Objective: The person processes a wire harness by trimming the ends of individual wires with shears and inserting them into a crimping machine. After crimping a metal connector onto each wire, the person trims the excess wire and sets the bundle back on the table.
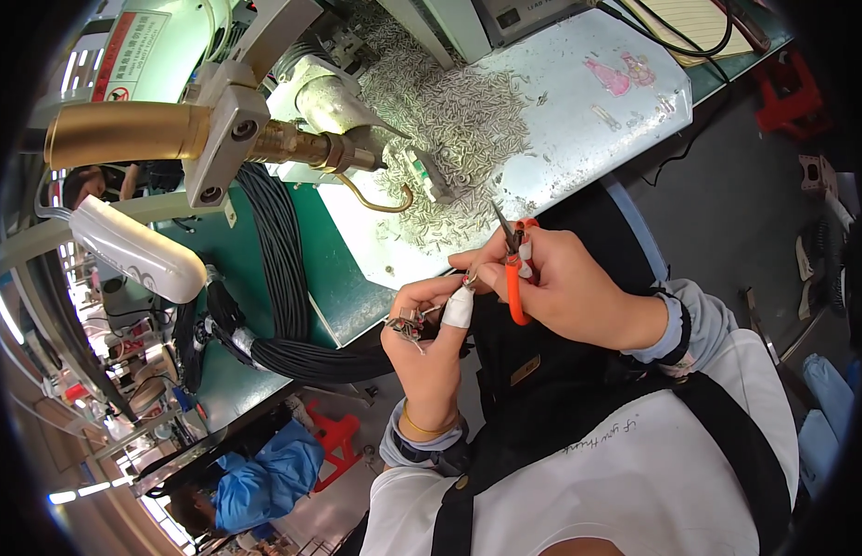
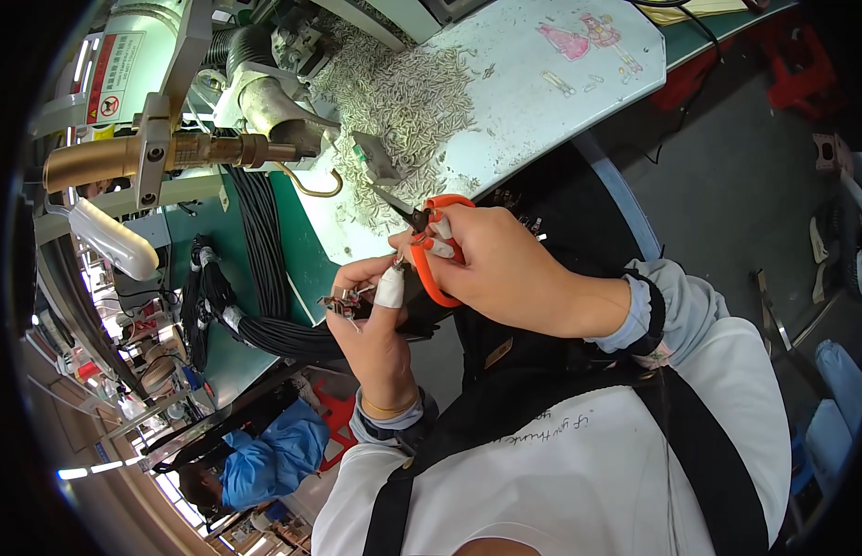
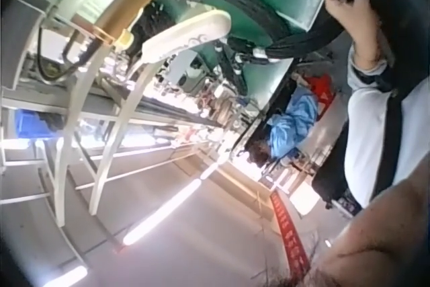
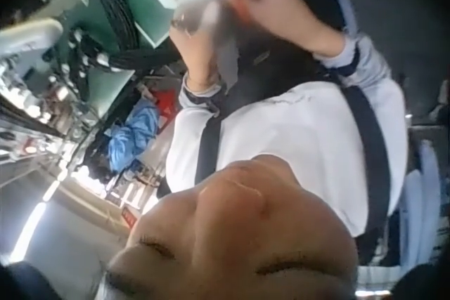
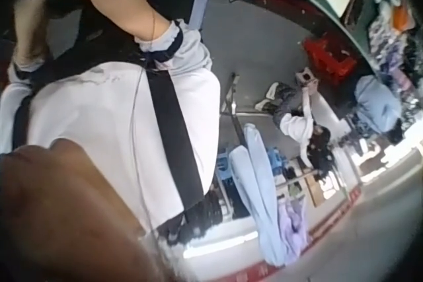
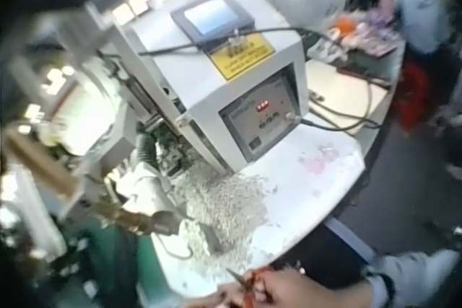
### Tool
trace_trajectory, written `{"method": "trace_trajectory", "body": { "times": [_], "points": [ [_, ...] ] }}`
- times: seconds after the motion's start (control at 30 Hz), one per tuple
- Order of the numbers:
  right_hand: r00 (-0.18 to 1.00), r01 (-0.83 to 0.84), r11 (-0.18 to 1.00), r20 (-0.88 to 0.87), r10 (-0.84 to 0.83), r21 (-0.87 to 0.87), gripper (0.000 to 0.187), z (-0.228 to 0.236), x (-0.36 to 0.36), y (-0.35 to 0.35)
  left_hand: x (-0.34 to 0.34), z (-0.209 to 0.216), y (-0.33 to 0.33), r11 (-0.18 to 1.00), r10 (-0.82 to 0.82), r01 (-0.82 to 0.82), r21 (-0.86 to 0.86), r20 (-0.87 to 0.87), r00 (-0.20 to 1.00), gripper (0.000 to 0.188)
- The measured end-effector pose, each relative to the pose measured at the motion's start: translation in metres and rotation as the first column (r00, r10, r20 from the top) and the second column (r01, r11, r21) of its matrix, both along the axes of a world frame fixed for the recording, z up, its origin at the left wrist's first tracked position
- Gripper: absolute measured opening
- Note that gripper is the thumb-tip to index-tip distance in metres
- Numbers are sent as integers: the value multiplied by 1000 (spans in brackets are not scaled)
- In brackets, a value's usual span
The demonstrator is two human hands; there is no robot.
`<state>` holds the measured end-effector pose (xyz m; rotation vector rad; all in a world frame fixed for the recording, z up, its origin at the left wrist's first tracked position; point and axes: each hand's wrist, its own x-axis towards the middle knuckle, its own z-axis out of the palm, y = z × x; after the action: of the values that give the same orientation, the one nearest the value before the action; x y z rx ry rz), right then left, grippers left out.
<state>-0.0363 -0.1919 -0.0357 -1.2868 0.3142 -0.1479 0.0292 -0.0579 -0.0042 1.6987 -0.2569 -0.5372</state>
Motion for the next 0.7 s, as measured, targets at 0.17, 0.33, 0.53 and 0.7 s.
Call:
{"method": "trace_trajectory", "body": {
  "times": [0.17, 0.33, 0.53, 0.7],
  "points": [
    [1000, 7, 995, -9, -8, -97, 11, -12, 1, 4, 1, -2, 1, 992, 49, -60, -114, -94, 994, 14],
    [995, -96, 870, -68, 72, -483, 25, 6, -4, -14, 2, -2, 3, 978, 78, -99, -181, -120, 990, 15],
    [991, -133, 705, -85, 103, -696, 41, -1, -2, -5, 2, -3, 2, 974, 89, -94, -205, -35, 995, 15],
    [996, -63, 712, -2, 87, -700, 37, -9, 1, 0, 6, 0, -2, 990, 46, -36, -140, 66, 997, 12]
  ]
}}
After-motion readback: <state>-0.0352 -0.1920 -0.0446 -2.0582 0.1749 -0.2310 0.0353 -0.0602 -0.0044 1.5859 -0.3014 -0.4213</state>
